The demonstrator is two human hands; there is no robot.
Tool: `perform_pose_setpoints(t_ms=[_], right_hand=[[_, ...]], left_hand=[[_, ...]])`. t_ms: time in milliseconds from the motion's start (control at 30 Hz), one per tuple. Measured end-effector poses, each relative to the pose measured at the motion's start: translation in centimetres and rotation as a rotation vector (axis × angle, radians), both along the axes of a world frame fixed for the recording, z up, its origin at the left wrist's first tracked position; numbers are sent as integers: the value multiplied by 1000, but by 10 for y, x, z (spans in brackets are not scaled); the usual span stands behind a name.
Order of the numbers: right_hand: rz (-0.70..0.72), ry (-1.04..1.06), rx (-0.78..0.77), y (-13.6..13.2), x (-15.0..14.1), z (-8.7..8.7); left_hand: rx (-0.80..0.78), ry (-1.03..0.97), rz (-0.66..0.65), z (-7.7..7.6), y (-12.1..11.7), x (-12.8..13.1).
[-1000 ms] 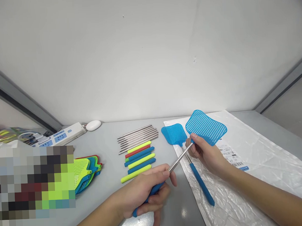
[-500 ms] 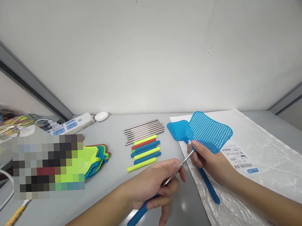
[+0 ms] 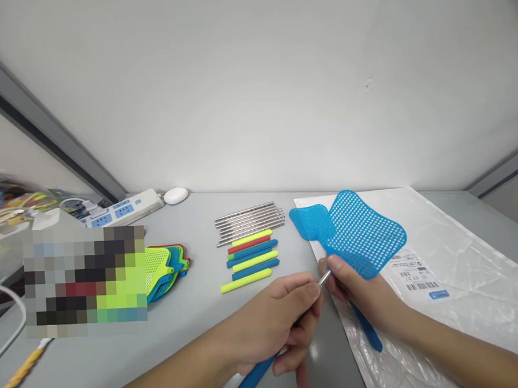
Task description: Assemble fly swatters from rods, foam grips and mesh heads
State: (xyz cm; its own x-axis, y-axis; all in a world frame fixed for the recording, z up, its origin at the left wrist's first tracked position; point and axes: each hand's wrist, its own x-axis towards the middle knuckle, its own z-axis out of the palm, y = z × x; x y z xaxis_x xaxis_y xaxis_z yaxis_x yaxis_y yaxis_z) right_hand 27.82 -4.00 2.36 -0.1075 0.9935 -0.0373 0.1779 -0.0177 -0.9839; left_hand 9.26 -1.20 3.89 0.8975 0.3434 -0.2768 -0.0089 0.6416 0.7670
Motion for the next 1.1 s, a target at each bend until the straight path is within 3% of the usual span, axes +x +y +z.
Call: perform_pose_setpoints(t_ms=[167, 400, 567, 667, 733, 933, 1100], right_hand=[[60, 40, -84, -4, -3, -6], [130, 45, -38, -3, 1, -8], [-16, 225, -24, -4, 0, -11], [-175, 223, -46, -2, 0, -6], [-203, 194, -48, -1, 0, -2], [-147, 191, -17, -5, -2, 1], [-3, 141, 4, -2, -2, 0]], left_hand=[[1, 13, 19, 1, 0, 0], [-23, 34, 7, 6, 5, -3], [7, 26, 12, 7, 6, -3], [54, 57, 16, 5, 7, -2], [98, 101, 50, 4, 6, -3], [124, 178, 85, 5, 3, -7], [124, 207, 64, 10, 6, -9]])
